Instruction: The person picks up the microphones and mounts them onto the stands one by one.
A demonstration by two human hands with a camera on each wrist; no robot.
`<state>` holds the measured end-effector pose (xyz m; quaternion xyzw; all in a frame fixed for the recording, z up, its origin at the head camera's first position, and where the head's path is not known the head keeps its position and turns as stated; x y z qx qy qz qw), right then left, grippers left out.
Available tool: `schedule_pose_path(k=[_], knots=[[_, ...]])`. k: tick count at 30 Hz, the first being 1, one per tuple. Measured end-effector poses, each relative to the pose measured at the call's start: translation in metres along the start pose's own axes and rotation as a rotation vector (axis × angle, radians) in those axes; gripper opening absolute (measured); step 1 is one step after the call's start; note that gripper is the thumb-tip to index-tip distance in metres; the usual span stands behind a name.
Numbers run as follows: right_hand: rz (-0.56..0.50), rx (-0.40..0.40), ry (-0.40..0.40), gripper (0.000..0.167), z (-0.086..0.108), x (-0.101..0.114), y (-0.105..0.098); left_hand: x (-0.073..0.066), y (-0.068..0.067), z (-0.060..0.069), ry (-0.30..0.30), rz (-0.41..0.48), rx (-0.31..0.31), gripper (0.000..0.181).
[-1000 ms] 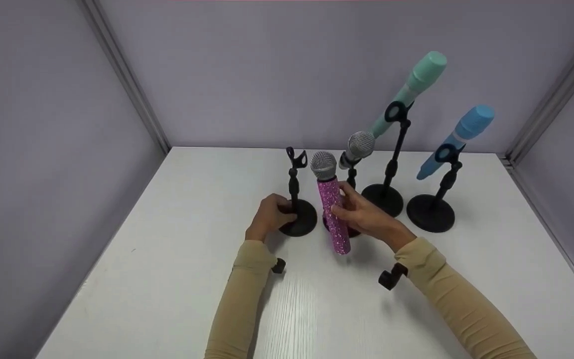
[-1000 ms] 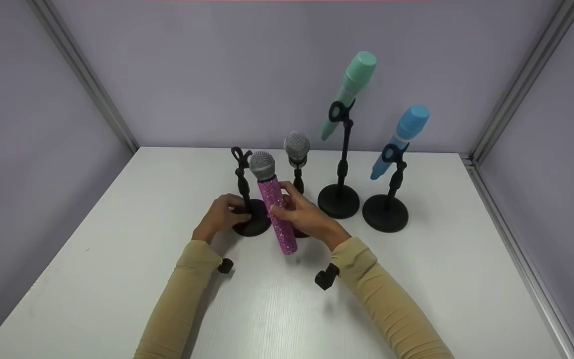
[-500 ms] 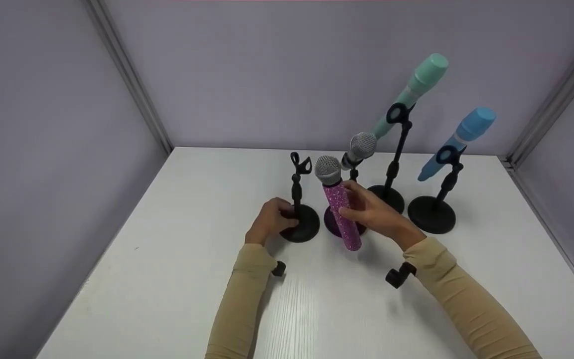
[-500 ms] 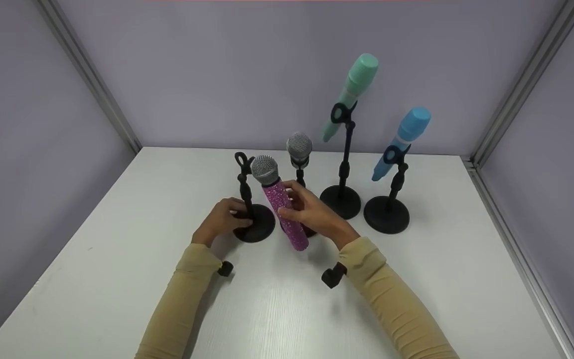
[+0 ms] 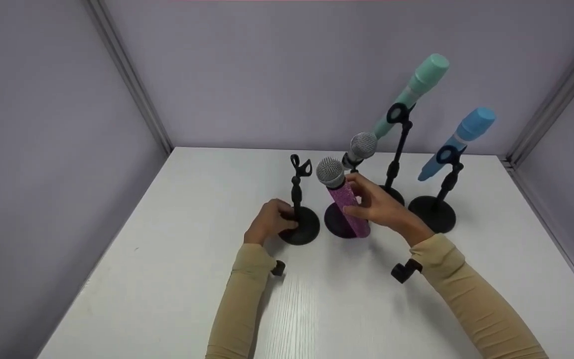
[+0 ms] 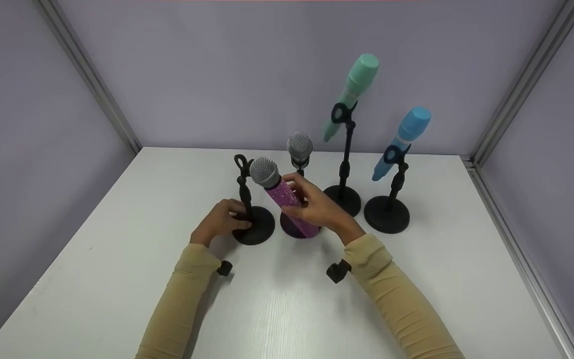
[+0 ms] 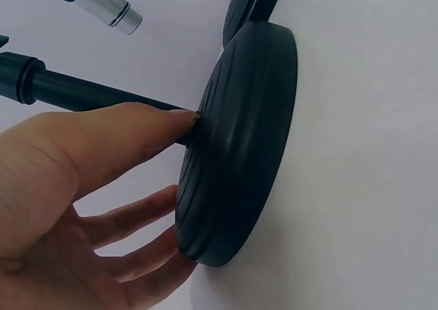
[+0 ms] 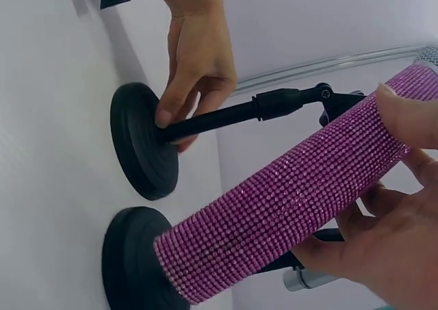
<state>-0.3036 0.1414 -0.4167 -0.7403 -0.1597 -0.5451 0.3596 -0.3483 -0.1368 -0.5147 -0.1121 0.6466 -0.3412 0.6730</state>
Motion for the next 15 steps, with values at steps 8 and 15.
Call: schedule_pose_path(k=[8,15], knots=[[0.241,-0.086,0.015,0.058,-0.004,0.013,-0.004,-0.001,-0.001,0.003,-0.019,0.000,0.006,0.027],[0.242,-0.111,0.017,0.059,-0.010,0.025,-0.005,-0.005,-0.003,0.004,-0.040,-0.016,0.016,0.029]])
Point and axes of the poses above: each hand's wrist, its own z-axis away from the middle knuckle, its own y-axis out of the palm, x = y × z, the point moved 2 cm from there along -z, towards the middle knuckle, and after that the axes turned 8 degrees about x, right-handed, at the moved point
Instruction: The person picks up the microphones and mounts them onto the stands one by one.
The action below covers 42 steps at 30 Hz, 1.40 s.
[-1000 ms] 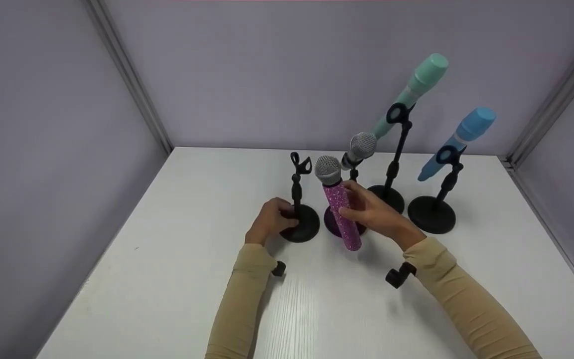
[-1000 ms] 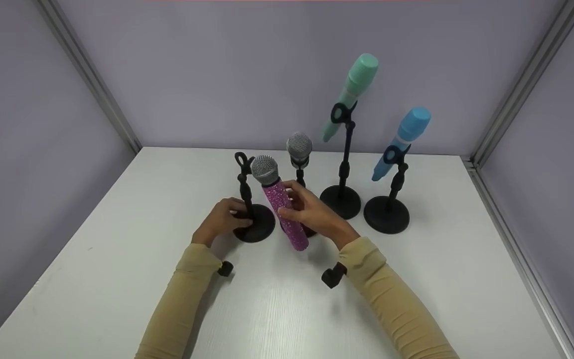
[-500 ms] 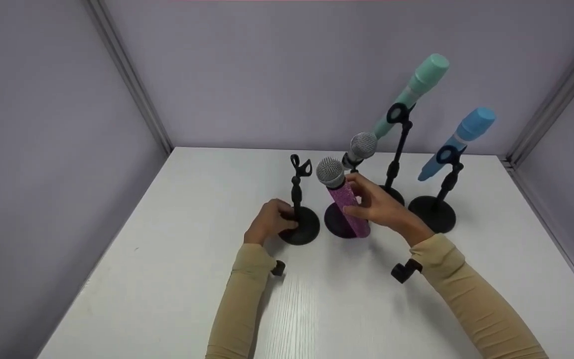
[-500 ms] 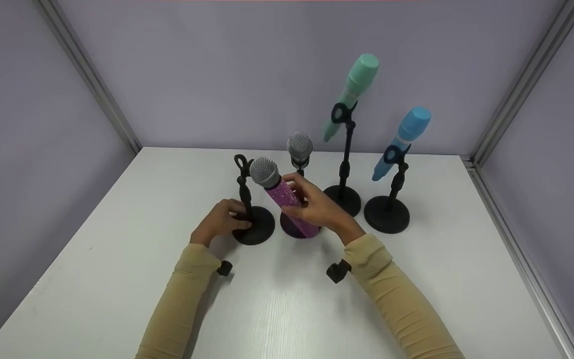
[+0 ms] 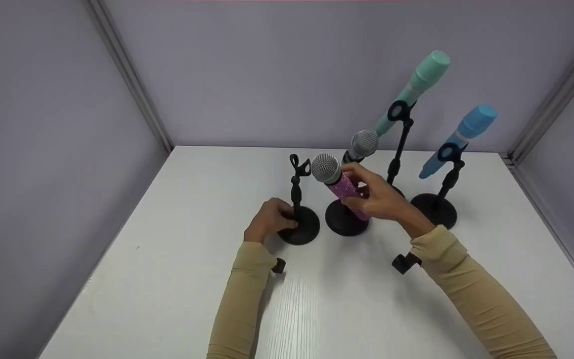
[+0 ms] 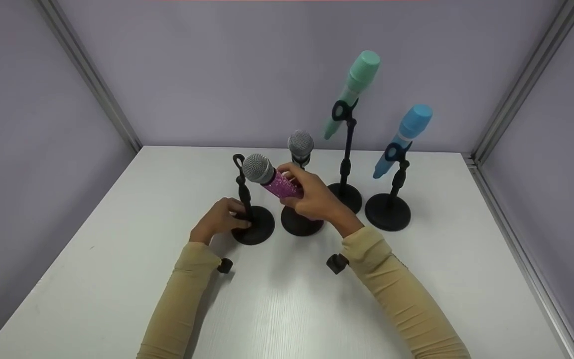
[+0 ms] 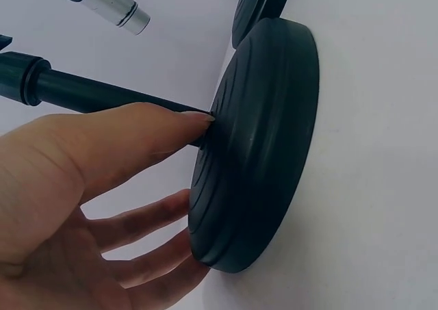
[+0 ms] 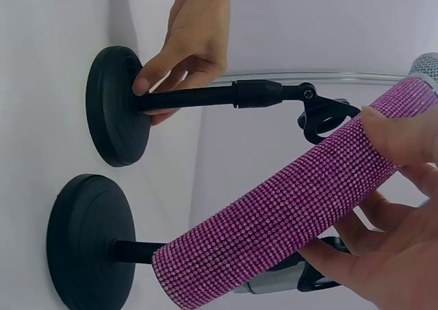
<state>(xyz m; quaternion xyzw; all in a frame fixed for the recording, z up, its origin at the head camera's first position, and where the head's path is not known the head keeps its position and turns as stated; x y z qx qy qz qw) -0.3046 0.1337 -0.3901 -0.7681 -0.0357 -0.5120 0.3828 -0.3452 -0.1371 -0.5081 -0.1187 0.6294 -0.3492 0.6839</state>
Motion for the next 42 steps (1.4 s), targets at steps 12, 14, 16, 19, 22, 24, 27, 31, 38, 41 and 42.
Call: schedule_pose_path(k=[12,14,16,19,22,24,27,31,38,41,42], knots=[[-0.012,0.009,-0.041,0.058,-0.019,0.019,-0.004,0.001,-0.002,0.000,0.016,-0.022,0.019,0.024],[-0.031,0.007,-0.041,0.058,-0.024,0.022,-0.005,0.002,-0.002,0.000,0.019,-0.019,0.017,0.024],[-0.047,0.002,-0.035,0.056,-0.028,0.024,-0.005,0.003,-0.002,0.000,0.022,-0.017,0.014,0.024],[-0.077,0.007,-0.023,0.056,-0.036,0.027,-0.003,0.004,-0.002,0.000,0.026,-0.011,0.013,0.024],[-0.093,0.010,-0.015,0.058,-0.043,0.028,0.001,0.004,-0.002,0.000,0.018,-0.009,0.013,0.024],[-0.100,0.000,-0.015,0.059,-0.047,0.030,0.004,0.003,-0.003,0.001,0.008,-0.010,0.010,0.026],[-0.098,-0.041,-0.030,0.060,-0.052,0.032,0.008,0.002,-0.004,0.001,-0.004,-0.010,0.006,0.027],[-0.099,-0.120,-0.060,0.059,-0.059,0.035,0.015,0.002,-0.004,0.002,0.007,-0.013,0.010,0.025],[-0.106,-0.211,-0.118,0.058,-0.072,0.035,0.020,0.003,-0.003,0.002,0.006,-0.027,0.014,0.024],[-0.103,-0.225,-0.127,0.059,-0.077,0.034,0.019,0.002,-0.003,0.001,0.009,-0.031,0.020,0.024],[-0.103,-0.230,-0.124,0.059,-0.078,0.033,0.019,0.002,-0.003,0.001,0.009,-0.032,0.023,0.024]])
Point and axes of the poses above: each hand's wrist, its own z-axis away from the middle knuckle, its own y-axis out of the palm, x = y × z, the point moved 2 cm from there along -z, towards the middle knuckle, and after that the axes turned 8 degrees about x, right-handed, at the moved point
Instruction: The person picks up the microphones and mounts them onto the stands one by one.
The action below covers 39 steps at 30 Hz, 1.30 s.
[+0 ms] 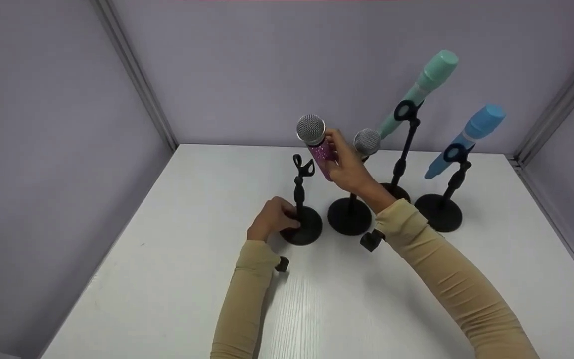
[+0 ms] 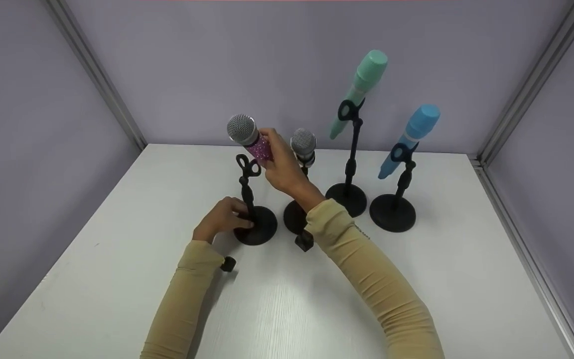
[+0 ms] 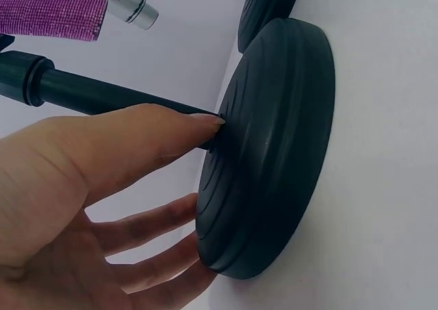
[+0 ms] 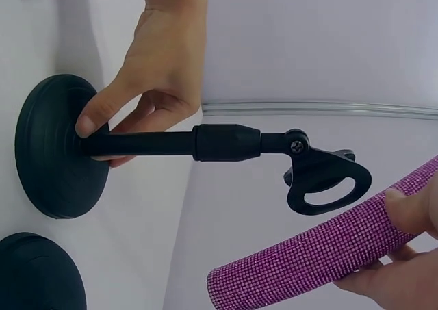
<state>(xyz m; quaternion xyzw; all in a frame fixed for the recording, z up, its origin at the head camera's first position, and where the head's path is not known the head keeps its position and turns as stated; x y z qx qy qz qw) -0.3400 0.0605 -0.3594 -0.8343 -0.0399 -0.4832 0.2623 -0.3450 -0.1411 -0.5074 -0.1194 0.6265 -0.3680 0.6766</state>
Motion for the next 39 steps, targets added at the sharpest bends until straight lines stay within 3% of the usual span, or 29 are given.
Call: schedule_pose_path(k=[17,30,39], knots=[[0.009,0.010,0.087,0.053,-0.014,-0.004,-0.007,-0.004,0.006,-0.003,-0.018,0.005,0.014,0.027],[-0.038,0.075,0.061,0.054,-0.022,-0.007,-0.002,0.000,0.005,-0.004,-0.029,0.028,0.010,0.022],[-0.016,0.159,0.114,0.056,-0.021,-0.005,0.001,-0.003,0.005,-0.003,-0.025,0.028,0.014,0.021]])
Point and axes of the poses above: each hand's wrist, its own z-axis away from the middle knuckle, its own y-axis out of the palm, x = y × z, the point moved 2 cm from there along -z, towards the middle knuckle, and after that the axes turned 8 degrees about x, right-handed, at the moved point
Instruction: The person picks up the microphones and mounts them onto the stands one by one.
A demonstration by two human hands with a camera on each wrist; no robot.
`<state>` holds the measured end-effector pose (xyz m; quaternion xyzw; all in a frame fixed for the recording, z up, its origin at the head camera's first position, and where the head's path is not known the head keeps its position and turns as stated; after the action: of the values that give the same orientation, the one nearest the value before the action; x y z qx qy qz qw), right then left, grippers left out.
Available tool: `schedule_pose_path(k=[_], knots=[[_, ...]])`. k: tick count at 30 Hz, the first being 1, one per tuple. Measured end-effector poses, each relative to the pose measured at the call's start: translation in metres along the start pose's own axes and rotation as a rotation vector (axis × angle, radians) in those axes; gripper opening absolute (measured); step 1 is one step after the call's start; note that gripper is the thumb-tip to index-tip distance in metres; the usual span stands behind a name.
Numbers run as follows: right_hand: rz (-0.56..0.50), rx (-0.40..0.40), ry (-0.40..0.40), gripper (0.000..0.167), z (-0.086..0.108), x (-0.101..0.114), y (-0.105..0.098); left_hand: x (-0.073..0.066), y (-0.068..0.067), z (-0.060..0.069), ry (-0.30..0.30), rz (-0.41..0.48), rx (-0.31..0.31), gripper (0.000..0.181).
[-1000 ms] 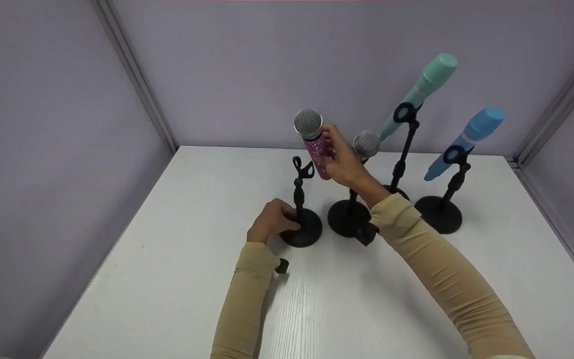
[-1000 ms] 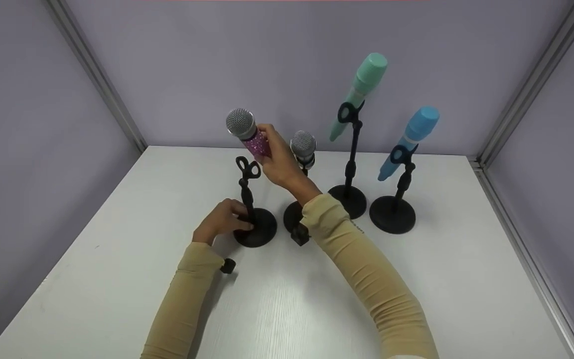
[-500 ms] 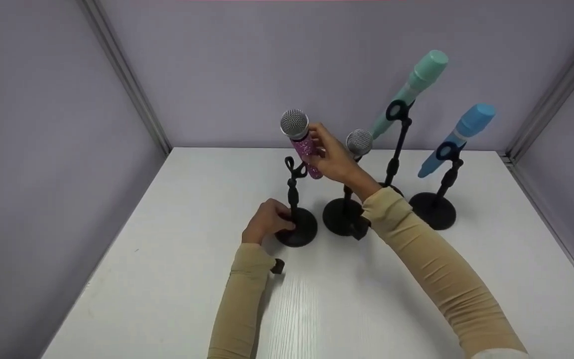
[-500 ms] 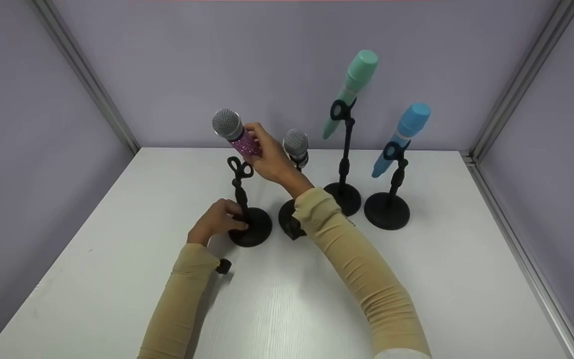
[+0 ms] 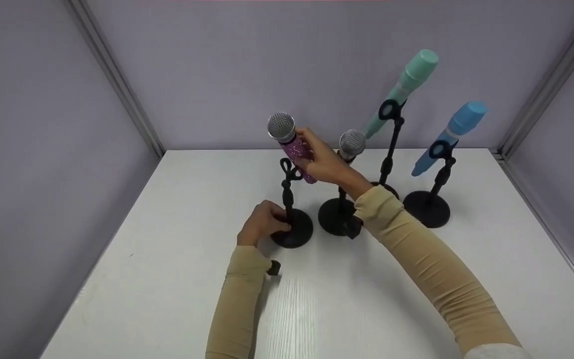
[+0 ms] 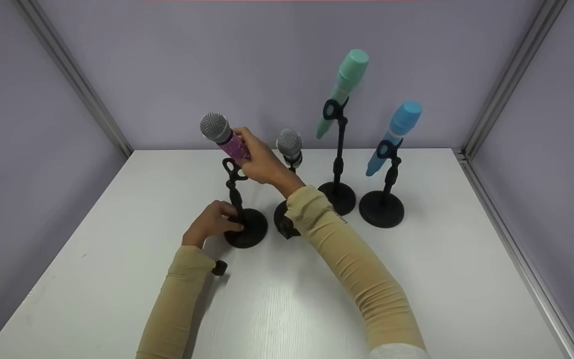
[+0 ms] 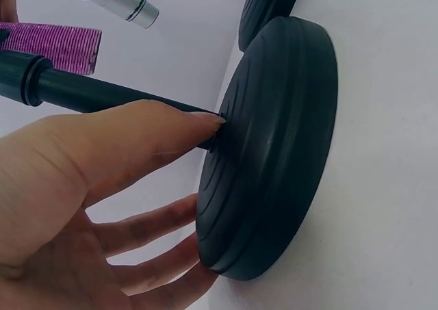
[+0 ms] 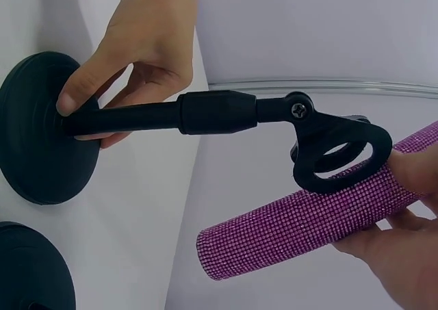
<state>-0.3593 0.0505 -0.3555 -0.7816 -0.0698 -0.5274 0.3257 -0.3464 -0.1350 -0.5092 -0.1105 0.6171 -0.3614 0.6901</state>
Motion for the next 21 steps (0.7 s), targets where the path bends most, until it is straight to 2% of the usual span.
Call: schedule_pose_path(k=[3,8,12,15,21], knots=[[-0.002,0.040,0.000,0.056,0.002,0.000,0.001,0.002,0.000,-0.001,0.015,0.002,0.004,0.020],[0.033,0.057,-0.021,0.061,0.003,-0.002,0.005,0.003,0.000,-0.004,0.031,-0.001,0.005,0.017],[0.160,0.020,-0.049,0.081,0.002,-0.004,0.010,0.003,0.000,-0.003,0.018,-0.006,0.002,0.016],[0.248,-0.037,-0.048,0.089,0.003,-0.008,0.013,0.003,0.000,-0.002,0.016,-0.008,0.003,0.016],[0.315,-0.067,-0.043,0.074,0.003,-0.014,0.015,0.005,0.004,-0.002,0.039,-0.001,0.000,0.017]])
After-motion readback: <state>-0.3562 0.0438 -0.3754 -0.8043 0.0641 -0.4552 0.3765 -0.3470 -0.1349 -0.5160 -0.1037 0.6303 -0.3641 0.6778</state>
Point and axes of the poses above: each hand's wrist, its own z-axis away from the middle knuckle, its own y-axis out of the palm, x = y × z, the point moved 2 cm from there along -z, towards the middle knuckle, and after that the axes turned 8 degrees about x, right-handed, at the moved point
